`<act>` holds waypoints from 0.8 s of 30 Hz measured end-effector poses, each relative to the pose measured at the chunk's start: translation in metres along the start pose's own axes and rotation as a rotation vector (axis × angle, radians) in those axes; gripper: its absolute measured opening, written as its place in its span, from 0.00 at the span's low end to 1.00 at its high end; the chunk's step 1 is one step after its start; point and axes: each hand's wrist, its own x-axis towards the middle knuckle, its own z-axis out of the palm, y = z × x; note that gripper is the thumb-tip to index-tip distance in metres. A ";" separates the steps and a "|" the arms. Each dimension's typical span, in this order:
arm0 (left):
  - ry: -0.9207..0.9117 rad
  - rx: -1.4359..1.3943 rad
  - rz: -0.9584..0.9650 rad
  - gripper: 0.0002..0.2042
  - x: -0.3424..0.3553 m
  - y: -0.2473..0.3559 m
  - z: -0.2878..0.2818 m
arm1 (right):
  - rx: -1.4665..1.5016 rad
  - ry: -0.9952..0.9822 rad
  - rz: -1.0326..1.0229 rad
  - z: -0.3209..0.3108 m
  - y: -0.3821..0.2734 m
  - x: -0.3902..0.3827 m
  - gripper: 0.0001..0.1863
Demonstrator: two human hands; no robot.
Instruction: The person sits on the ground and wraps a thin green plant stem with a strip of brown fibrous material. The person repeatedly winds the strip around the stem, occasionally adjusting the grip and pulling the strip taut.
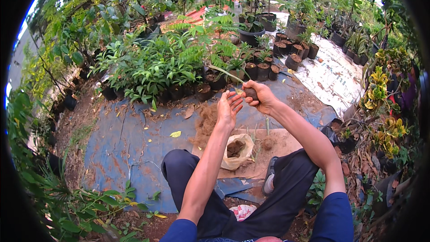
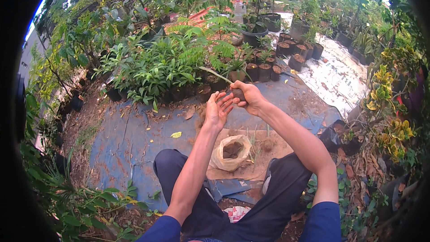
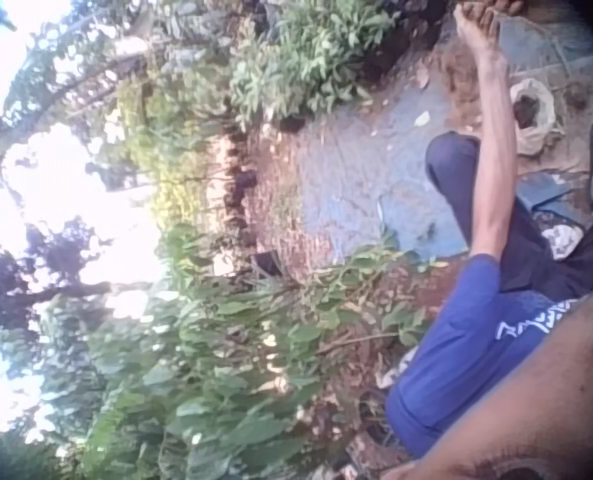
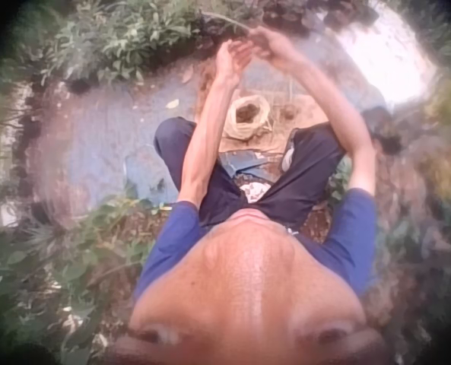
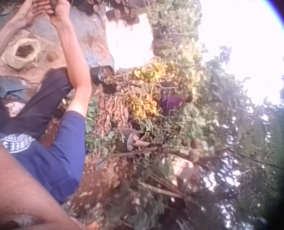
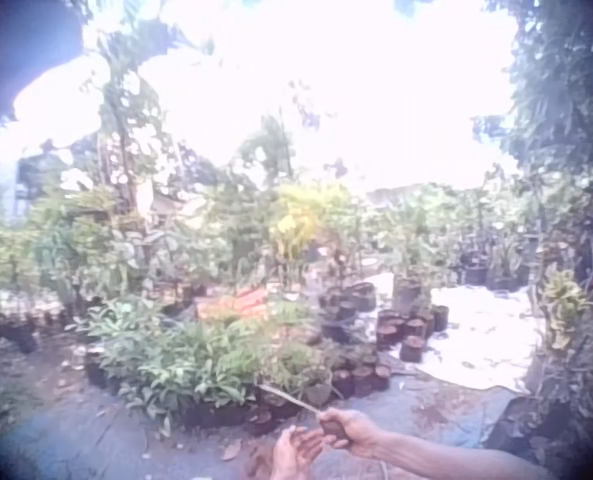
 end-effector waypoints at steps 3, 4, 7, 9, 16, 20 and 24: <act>-0.016 -0.019 0.002 0.17 0.001 -0.001 -0.001 | -0.086 -0.011 -0.076 0.004 0.000 -0.003 0.11; -0.034 -0.021 0.012 0.17 0.001 -0.001 -0.001 | -0.090 -0.019 -0.102 0.006 0.000 -0.005 0.11; -0.050 -0.021 0.014 0.17 0.001 -0.002 0.000 | -0.081 -0.019 -0.172 0.012 0.003 -0.011 0.10; -0.041 -0.009 0.011 0.17 0.001 -0.002 0.000 | -0.028 -0.004 -0.193 0.013 0.004 -0.012 0.09; -0.079 -0.028 0.033 0.17 0.004 -0.004 -0.002 | -0.159 -0.057 -0.236 0.004 0.007 -0.005 0.12; -0.097 -0.011 0.064 0.18 0.004 -0.006 0.002 | -0.139 -0.033 -0.267 0.008 0.010 -0.005 0.13; -0.136 0.079 0.153 0.19 0.001 -0.005 0.009 | -0.112 -0.043 -0.268 0.011 0.007 -0.009 0.15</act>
